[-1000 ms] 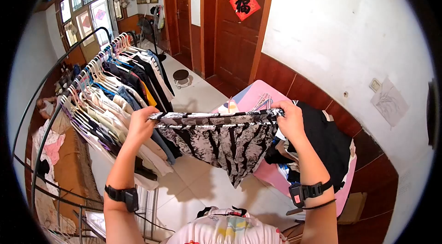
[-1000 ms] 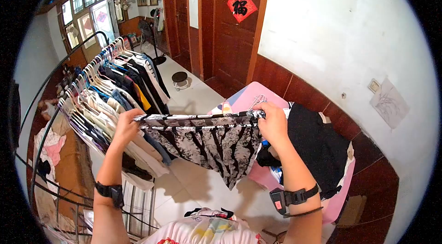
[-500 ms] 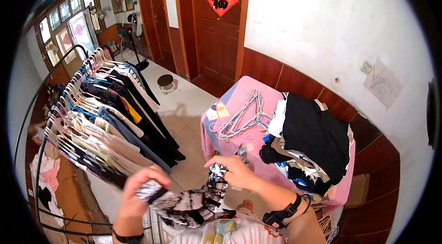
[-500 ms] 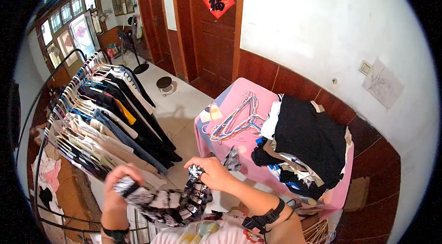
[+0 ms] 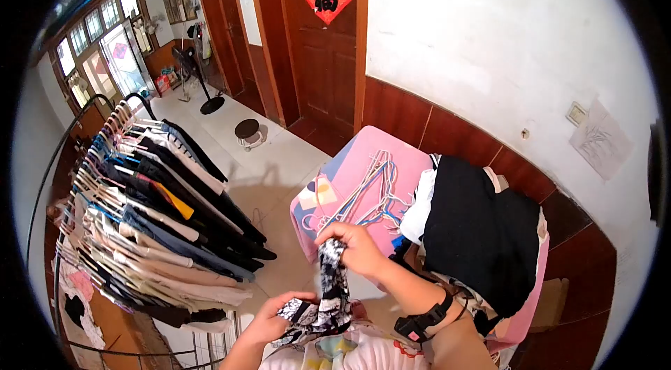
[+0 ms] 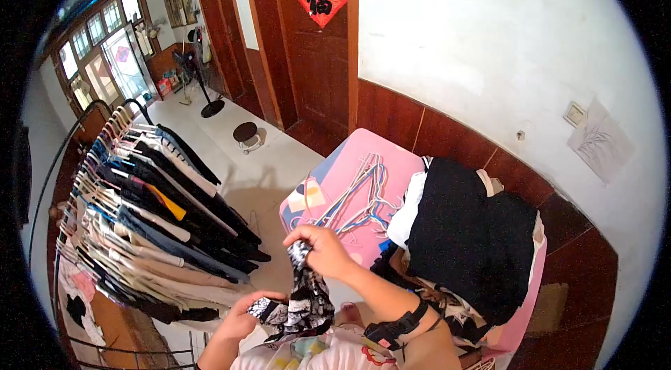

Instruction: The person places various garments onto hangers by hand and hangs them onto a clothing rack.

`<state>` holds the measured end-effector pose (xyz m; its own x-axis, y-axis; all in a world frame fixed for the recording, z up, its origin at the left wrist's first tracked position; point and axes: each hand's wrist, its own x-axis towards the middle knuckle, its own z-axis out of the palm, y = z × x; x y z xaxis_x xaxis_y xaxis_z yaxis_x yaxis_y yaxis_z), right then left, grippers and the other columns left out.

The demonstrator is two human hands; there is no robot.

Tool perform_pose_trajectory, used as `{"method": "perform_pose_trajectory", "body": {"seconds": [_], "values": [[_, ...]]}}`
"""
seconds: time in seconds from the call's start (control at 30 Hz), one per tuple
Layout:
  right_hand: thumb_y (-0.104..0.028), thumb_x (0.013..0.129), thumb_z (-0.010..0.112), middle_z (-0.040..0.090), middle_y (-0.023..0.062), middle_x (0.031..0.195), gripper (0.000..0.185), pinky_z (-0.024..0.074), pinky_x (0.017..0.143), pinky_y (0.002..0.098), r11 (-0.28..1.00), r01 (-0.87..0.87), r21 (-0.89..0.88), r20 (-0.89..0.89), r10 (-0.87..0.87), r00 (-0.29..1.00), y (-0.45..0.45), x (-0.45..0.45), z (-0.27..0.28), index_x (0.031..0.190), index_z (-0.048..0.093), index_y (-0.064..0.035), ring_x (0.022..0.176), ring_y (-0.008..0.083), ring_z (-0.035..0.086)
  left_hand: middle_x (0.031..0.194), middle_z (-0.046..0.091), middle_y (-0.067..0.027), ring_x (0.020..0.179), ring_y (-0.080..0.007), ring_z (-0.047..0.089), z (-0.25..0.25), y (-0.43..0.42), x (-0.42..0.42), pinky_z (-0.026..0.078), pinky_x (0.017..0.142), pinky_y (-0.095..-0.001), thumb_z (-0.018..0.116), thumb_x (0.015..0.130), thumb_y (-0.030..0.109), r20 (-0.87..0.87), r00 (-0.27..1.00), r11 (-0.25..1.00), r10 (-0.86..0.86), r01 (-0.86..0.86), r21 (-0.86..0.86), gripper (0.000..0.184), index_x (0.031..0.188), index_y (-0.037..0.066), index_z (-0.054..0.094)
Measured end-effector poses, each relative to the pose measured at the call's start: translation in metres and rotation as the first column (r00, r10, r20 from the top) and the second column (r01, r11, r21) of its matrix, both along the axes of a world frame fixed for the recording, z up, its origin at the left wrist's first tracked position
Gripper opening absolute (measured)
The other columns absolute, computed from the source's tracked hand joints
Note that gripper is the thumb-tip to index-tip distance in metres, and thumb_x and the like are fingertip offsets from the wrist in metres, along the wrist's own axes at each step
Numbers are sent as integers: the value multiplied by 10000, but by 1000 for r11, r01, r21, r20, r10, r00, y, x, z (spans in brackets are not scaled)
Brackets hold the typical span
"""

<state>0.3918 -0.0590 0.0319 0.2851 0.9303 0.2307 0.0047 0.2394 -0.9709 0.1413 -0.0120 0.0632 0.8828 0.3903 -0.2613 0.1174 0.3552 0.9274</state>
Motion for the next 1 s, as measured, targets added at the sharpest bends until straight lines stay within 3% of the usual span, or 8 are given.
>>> {"method": "perform_pose_trajectory", "body": {"seconds": [0.13,0.33,0.4,0.47,0.57,0.67,0.73,1.0], "values": [[161,667,549,671,45,848,354,490,722,269,921,-46,-388,1,50,999,24,91,-88,949,670,-15,797,119,619,950,658,-36,870,-115,597,-25,17,12,455,778,-223,322,601,-165,-121,975,981,187,-179,75,558,1043,-12,626],[5,772,739,646,85,980,424,523,783,278,731,-483,-482,-100,502,859,42,153,-141,1176,613,-10,905,149,618,860,645,-24,787,-102,565,-17,21,50,421,695,-219,371,680,-76,-147,927,931,344,-317,180,387,939,-13,652],[-62,810,708,662,103,903,340,554,685,303,751,-316,-580,-484,-6,875,42,166,-169,1130,628,23,771,175,652,863,644,-23,773,-96,556,-9,12,58,409,682,-214,405,708,-75,-188,844,865,502,-495,85,345,941,-14,652],[-160,818,715,679,123,745,272,533,481,304,575,312,-756,-16,-493,870,66,189,-274,965,660,62,563,199,658,893,637,-21,831,-103,570,-22,24,51,418,748,-207,432,695,-95,-176,869,886,463,-449,117,351,957,-7,649],[-154,817,685,652,151,654,245,539,440,327,480,407,-777,36,-611,791,67,197,-267,856,663,87,510,208,657,949,646,-64,862,-138,597,-19,24,53,452,781,-245,493,780,-81,-268,802,844,534,-486,225,231,947,-29,645],[-109,858,642,644,150,700,156,507,413,347,414,328,-849,35,-576,817,77,213,-341,848,610,44,539,242,653,1244,562,-193,1174,-344,528,-38,23,43,419,1008,-429,707,803,176,-486,777,878,399,-172,446,435,1200,38,596],[-109,874,633,639,166,690,176,492,397,358,418,344,-841,17,-614,789,81,208,-339,904,581,56,542,265,652,956,643,-52,878,-127,589,-47,17,57,436,802,-233,488,774,-88,-221,722,743,656,-566,357,255,966,-24,643],[-76,876,582,651,191,732,209,514,391,355,484,280,-829,-287,-798,529,78,207,-312,1028,543,62,553,286,677,1001,614,-14,947,-89,536,-27,27,137,401,827,-203,403,683,-163,-396,854,941,337,-287,181,512,1118,17,606]]}}
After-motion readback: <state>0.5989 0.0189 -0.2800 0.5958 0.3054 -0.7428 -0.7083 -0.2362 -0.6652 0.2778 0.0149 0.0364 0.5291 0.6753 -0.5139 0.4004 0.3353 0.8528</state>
